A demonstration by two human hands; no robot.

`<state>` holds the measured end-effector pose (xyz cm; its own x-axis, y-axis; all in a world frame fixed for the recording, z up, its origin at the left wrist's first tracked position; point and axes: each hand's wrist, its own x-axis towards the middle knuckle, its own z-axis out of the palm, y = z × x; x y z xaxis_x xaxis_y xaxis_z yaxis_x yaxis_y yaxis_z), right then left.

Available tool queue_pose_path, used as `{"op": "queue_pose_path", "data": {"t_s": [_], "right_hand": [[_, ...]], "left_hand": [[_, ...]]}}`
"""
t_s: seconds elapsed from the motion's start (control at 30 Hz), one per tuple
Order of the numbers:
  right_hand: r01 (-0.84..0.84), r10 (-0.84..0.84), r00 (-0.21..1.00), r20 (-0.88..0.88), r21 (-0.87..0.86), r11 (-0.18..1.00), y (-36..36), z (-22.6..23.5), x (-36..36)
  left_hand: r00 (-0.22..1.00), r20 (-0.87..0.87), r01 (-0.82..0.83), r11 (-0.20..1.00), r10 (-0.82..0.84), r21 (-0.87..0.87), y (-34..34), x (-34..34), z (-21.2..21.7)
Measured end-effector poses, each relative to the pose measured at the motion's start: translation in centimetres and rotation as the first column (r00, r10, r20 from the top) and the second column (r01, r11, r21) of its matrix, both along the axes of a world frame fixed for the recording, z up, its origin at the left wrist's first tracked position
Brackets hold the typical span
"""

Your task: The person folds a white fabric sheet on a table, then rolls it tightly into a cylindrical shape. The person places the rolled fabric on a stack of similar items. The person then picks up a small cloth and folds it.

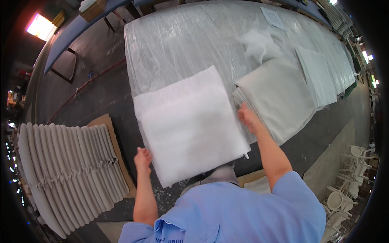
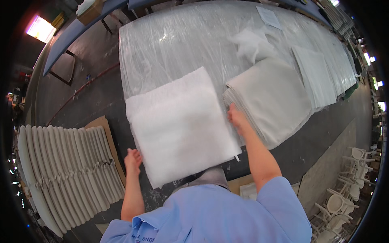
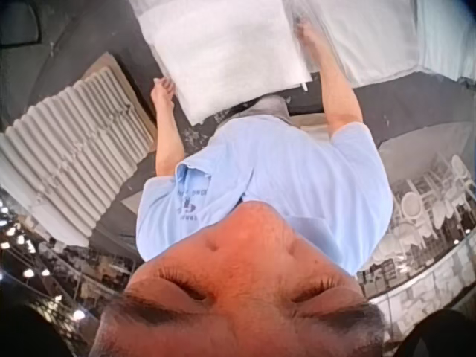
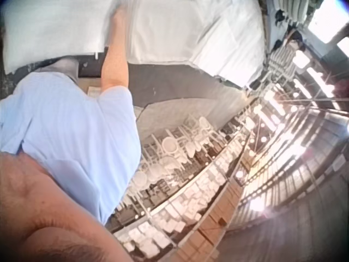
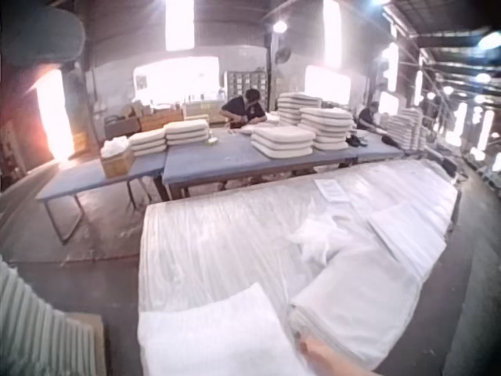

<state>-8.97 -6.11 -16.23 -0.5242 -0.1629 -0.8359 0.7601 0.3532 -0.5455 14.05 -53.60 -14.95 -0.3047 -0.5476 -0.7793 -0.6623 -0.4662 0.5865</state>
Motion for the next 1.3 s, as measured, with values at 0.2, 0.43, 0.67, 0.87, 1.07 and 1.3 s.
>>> {"op": "queue_pose_path", "data": {"t_s": [0.2,0.43,0.67,0.87,1.07,1.3], "right_hand": [[0.185,-0.181,0.976,-0.118,0.025,0.982,-0.8,-4.7,3.7],[0.213,-0.207,0.977,-0.051,0.149,0.966,2.9,-4.1,11.8],[0.293,-0.258,0.943,-0.210,0.162,0.942,3.2,-2.6,12.4],[0.025,0.120,0.961,-0.250,0.507,0.862,2.8,-4.4,10.8],[0.078,-0.021,0.887,-0.462,0.104,0.991,-3.3,-0.6,0.7],[0.010,0.157,0.871,-0.466,0.335,0.942,-6.6,-4.5,-4.7]], "left_hand": [[0.979,-0.203,0.030,0.998,-0.019,0.049,3.0,3.0,-0.5],[0.989,0.005,0.146,0.989,-0.146,-0.004,6.8,10.5,-0.7],[0.993,0.043,0.109,0.992,-0.112,0.067,6.1,11.6,-0.4],[0.931,0.192,0.356,0.885,-0.309,-0.300,4.0,8.4,0.6],[0.942,-0.180,0.222,0.927,-0.284,-0.301,-0.8,-2.3,-0.8],[0.971,-0.030,0.223,0.945,-0.237,-0.241,-2.4,-10.4,-1.7]]}}
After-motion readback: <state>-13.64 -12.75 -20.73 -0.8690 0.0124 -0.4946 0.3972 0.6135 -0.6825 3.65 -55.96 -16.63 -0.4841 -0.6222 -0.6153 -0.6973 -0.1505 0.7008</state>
